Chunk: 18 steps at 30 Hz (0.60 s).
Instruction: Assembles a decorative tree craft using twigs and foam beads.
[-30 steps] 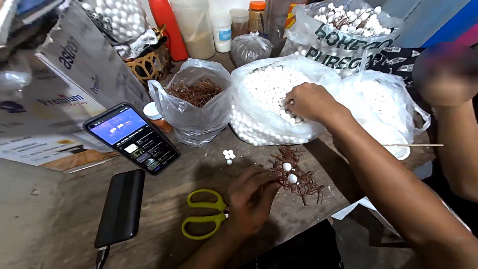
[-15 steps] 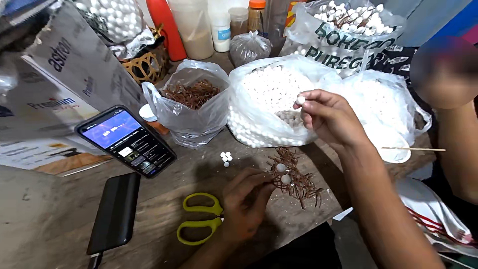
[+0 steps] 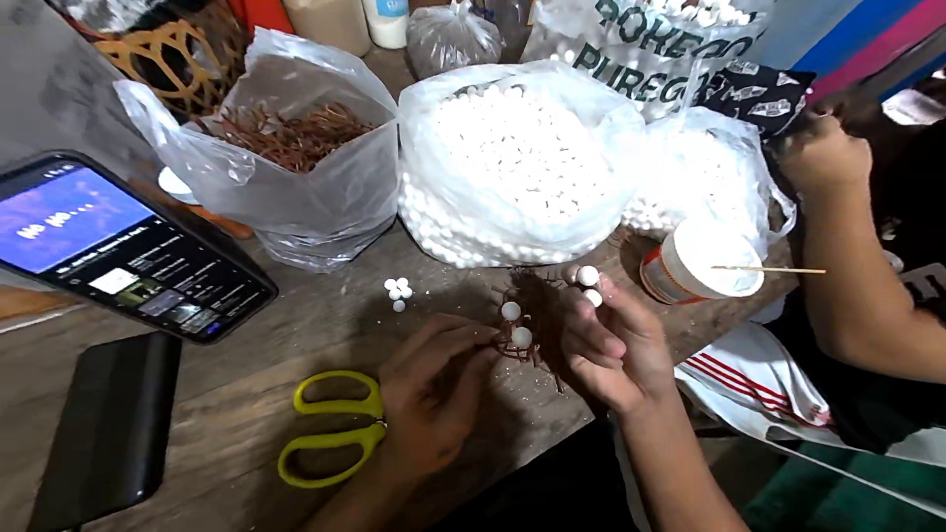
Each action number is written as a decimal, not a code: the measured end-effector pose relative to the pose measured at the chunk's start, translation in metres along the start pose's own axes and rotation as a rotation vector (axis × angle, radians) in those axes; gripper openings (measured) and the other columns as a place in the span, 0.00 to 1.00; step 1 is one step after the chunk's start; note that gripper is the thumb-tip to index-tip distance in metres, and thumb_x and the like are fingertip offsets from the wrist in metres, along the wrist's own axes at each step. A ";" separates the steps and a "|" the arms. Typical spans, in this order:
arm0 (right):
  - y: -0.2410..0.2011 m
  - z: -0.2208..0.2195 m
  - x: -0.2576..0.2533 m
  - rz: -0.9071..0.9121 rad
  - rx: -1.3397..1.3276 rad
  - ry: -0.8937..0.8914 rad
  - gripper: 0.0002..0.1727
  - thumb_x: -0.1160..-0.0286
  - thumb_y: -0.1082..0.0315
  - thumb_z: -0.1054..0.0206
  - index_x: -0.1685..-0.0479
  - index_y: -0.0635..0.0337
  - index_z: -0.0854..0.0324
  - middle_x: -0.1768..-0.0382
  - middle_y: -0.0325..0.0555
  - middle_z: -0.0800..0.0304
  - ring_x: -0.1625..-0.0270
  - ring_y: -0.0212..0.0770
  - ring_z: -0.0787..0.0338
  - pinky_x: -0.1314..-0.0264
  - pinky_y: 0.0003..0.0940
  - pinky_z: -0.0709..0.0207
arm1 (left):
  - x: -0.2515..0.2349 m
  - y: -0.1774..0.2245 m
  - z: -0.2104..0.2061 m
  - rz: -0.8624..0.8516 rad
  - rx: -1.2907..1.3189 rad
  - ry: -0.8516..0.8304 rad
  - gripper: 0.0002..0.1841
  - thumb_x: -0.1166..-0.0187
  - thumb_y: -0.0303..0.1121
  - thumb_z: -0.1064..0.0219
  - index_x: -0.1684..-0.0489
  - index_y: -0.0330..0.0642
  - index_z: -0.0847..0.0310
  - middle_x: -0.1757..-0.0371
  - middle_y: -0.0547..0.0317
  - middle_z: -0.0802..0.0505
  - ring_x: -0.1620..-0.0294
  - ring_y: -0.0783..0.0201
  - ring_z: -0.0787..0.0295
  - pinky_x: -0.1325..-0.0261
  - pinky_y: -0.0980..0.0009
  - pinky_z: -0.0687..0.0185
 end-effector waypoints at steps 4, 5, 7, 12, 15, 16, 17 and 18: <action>0.009 0.003 0.000 -0.021 0.025 -0.003 0.12 0.14 0.62 0.39 0.55 0.60 0.13 0.67 0.39 0.08 0.78 0.23 0.14 0.76 0.13 0.21 | 0.001 -0.001 0.003 0.012 -0.015 0.018 0.08 0.15 0.34 0.33 0.53 0.39 0.11 0.55 0.63 0.07 0.57 0.81 0.12 0.54 0.85 0.15; 0.010 0.005 0.000 -0.007 0.062 0.014 0.12 0.14 0.62 0.39 0.55 0.60 0.13 0.68 0.40 0.07 0.79 0.23 0.13 0.77 0.13 0.21 | 0.002 -0.001 0.003 0.015 -0.015 0.020 0.08 0.15 0.34 0.33 0.53 0.39 0.11 0.55 0.63 0.07 0.57 0.81 0.12 0.54 0.85 0.15; 0.012 0.008 0.001 0.012 0.146 0.021 0.11 0.13 0.64 0.39 0.55 0.60 0.13 0.66 0.43 0.06 0.79 0.23 0.14 0.77 0.13 0.21 | 0.003 -0.002 0.003 0.022 0.002 0.023 0.08 0.15 0.33 0.33 0.53 0.38 0.11 0.55 0.64 0.07 0.58 0.81 0.12 0.55 0.85 0.15; 0.020 0.006 0.006 0.034 0.262 0.018 0.05 0.16 0.70 0.36 0.52 0.58 0.16 0.56 0.46 0.05 0.74 0.22 0.12 0.74 0.12 0.20 | 0.005 -0.003 0.001 0.034 0.035 0.028 0.07 0.16 0.31 0.32 0.54 0.36 0.12 0.56 0.61 0.08 0.59 0.81 0.13 0.54 0.85 0.15; 0.017 0.004 0.009 0.086 0.290 0.005 0.06 0.15 0.71 0.38 0.49 0.59 0.17 0.52 0.48 0.04 0.74 0.24 0.10 0.74 0.14 0.19 | 0.004 -0.002 0.002 0.022 0.032 0.029 0.07 0.16 0.30 0.32 0.56 0.34 0.12 0.57 0.60 0.08 0.60 0.81 0.14 0.55 0.85 0.16; 0.016 0.004 0.009 0.098 0.301 0.000 0.06 0.15 0.70 0.38 0.48 0.59 0.17 0.53 0.48 0.04 0.74 0.25 0.10 0.74 0.14 0.19 | 0.004 -0.001 0.002 0.019 0.030 0.030 0.07 0.17 0.30 0.32 0.56 0.34 0.12 0.57 0.60 0.08 0.60 0.81 0.14 0.55 0.86 0.16; 0.015 0.003 0.009 0.106 0.300 -0.002 0.06 0.15 0.70 0.38 0.48 0.59 0.17 0.54 0.47 0.04 0.74 0.25 0.10 0.74 0.15 0.18 | 0.004 -0.001 0.002 0.017 0.027 0.030 0.08 0.17 0.30 0.32 0.56 0.34 0.12 0.57 0.59 0.08 0.60 0.81 0.14 0.55 0.86 0.16; 0.014 0.003 0.008 0.109 0.297 -0.006 0.06 0.15 0.70 0.38 0.49 0.58 0.18 0.55 0.47 0.04 0.75 0.26 0.10 0.74 0.15 0.18 | 0.004 0.000 0.002 0.016 0.026 0.025 0.08 0.16 0.31 0.32 0.55 0.34 0.12 0.57 0.59 0.09 0.60 0.82 0.14 0.56 0.86 0.17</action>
Point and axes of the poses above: each hand's wrist, its own x-axis away from the middle knuckle, its own z-axis out of the back of the hand, y = z × x, the point moved 6 cm from there along -x, towards the middle knuckle
